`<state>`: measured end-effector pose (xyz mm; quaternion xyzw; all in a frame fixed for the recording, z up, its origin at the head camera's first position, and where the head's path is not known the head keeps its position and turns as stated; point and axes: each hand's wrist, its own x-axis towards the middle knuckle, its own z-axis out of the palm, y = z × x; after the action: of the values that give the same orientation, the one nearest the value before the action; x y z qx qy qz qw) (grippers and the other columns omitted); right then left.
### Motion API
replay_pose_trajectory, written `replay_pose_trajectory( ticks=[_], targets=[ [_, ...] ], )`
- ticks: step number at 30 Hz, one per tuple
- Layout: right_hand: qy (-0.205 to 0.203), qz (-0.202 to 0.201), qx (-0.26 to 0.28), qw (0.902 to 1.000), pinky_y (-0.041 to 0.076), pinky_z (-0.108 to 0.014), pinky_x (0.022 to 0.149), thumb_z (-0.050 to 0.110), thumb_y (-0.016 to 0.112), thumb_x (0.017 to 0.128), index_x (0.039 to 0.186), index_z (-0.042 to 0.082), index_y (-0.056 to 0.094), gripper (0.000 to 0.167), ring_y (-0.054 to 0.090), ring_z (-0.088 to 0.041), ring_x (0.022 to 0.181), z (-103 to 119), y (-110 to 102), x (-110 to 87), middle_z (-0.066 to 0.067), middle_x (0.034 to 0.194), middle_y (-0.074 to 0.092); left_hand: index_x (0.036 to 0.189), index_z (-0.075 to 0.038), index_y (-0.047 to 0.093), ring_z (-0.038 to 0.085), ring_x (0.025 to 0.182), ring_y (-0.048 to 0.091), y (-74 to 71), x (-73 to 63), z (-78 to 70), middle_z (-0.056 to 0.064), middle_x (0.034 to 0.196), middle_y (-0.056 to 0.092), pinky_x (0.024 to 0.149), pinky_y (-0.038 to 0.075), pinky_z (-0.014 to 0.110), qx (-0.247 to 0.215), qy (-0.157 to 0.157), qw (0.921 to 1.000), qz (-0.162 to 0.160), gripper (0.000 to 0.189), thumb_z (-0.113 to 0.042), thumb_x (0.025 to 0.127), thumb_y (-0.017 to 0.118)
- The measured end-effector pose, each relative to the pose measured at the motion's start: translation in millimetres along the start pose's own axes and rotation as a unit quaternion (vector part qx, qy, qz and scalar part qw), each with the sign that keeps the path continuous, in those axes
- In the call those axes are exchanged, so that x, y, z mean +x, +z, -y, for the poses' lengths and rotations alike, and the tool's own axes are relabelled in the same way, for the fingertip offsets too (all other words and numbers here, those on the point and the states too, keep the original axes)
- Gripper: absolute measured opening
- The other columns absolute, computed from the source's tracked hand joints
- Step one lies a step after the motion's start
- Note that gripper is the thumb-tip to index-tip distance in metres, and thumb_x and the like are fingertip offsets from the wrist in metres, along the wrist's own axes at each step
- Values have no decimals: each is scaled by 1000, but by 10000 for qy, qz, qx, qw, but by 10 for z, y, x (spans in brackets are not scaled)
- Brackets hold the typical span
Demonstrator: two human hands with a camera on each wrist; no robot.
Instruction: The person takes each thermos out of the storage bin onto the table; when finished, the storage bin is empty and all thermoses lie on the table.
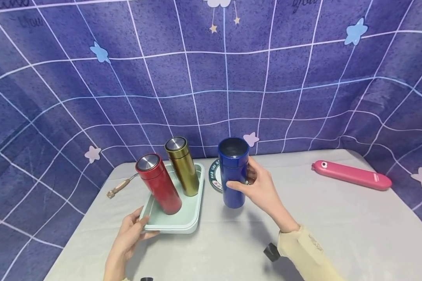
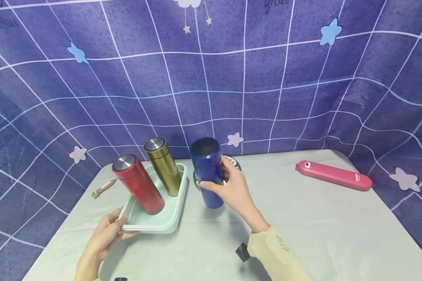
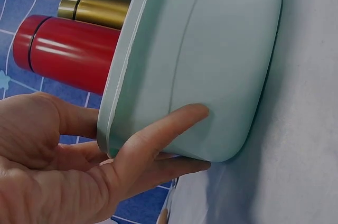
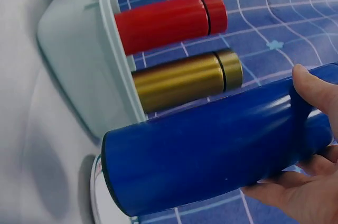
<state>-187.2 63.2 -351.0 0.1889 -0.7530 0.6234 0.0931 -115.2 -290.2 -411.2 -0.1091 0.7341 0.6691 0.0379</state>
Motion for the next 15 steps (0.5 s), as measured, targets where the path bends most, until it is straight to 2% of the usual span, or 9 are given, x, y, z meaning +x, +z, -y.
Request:
replay_pose_trajectory(
  ticks=[9,15],
  targets=[
    [425,-347,-350,9979,57,-44,93,20,86,74,136,15,54,70,67,-28,99,-170,-312,-87,-15,115,68,149,16,11,46,123,48,6,8,-3,44,145,26,87,58,48,72,-75,9999,73,53,2,102,30],
    [536,-601,-599,9950,57,-43,93,18,86,75,132,10,56,65,67,-29,100,-264,-511,-141,-16,115,69,149,16,9,43,122,49,-1,5,-10,44,146,25,87,58,47,83,-97,9998,118,53,2,102,30]
  ],
)
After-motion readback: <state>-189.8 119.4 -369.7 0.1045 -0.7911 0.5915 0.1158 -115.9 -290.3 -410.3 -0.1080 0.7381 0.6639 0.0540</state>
